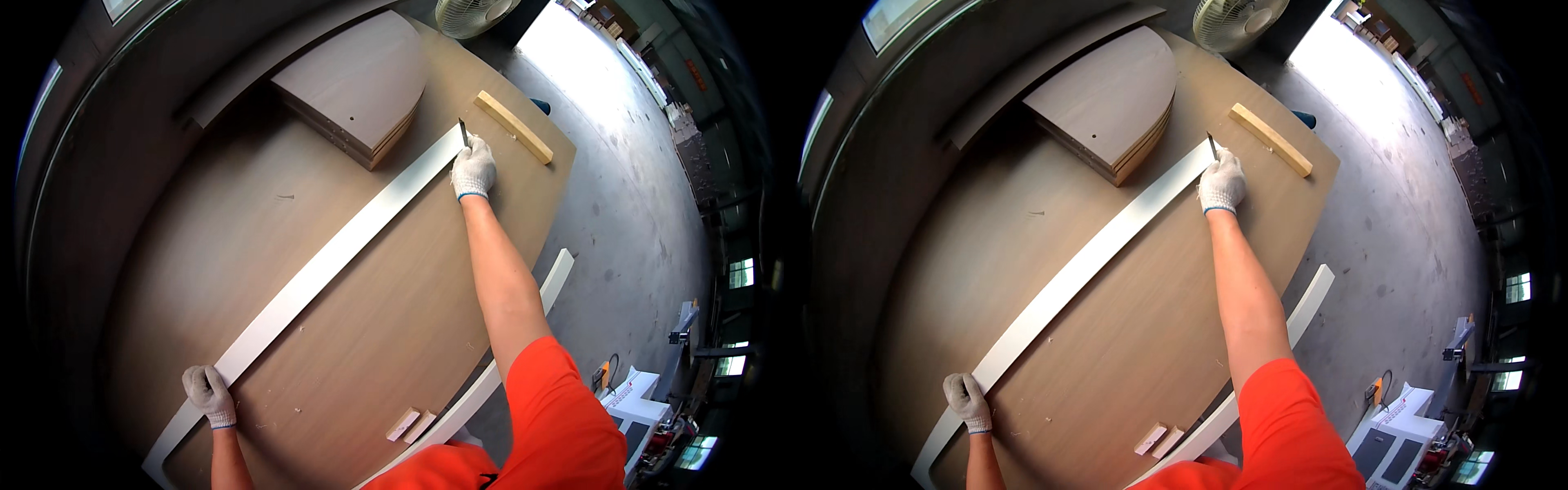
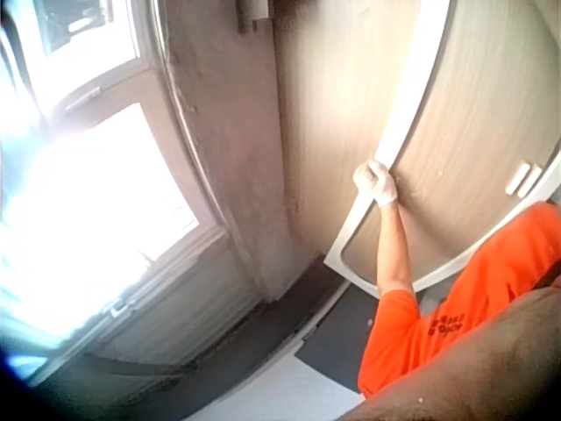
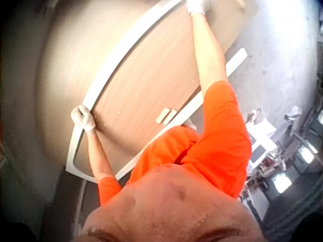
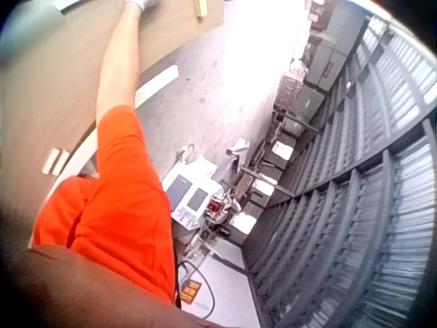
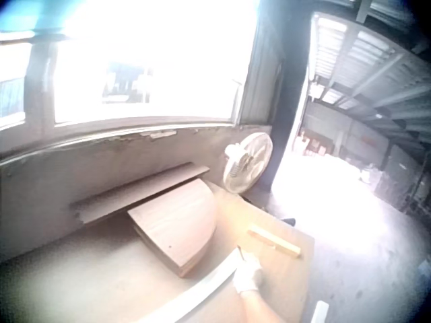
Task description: The person uses a heat gun to soften a white plastic strip and presses it onto the edge of a large wooden board. They then use a utility knife to trim the excess plastic along the board's edge and smooth the strip with a wooden block. The person repeats this process for multiple sections of the board's perimeter.
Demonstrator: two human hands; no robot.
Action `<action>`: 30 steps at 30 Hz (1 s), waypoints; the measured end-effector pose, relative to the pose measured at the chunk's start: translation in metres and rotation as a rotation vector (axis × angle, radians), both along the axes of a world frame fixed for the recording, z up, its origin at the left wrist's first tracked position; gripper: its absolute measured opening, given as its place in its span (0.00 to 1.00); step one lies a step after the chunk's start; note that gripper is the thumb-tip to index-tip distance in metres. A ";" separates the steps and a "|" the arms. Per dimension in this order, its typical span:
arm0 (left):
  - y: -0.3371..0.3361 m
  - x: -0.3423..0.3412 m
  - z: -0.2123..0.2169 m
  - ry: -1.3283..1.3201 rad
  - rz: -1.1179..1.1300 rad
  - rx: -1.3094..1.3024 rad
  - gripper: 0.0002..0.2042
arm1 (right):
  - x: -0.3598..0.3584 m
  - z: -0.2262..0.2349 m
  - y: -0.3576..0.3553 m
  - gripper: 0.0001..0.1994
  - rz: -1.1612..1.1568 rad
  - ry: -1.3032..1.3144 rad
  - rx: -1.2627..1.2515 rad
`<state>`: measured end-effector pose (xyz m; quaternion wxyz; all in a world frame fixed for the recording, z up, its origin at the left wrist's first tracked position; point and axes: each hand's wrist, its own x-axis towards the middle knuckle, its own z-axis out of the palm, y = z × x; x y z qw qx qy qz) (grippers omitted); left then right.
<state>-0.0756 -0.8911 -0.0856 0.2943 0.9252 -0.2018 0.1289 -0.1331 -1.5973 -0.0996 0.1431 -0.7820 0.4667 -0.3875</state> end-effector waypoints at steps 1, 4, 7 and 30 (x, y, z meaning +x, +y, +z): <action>-0.002 0.000 -0.001 -0.017 -0.005 0.007 0.06 | 0.001 -0.002 0.013 0.11 0.037 0.006 -0.044; -0.005 -0.001 0.000 -0.034 -0.009 0.008 0.06 | -0.004 -0.019 0.096 0.11 0.127 0.028 -0.140; -0.003 -0.005 0.000 -0.054 0.010 0.015 0.06 | -0.005 -0.008 0.231 0.11 0.275 0.078 -0.123; -0.003 -0.003 0.000 -0.104 0.072 0.062 0.07 | -0.016 -0.002 0.387 0.08 0.540 0.183 -0.288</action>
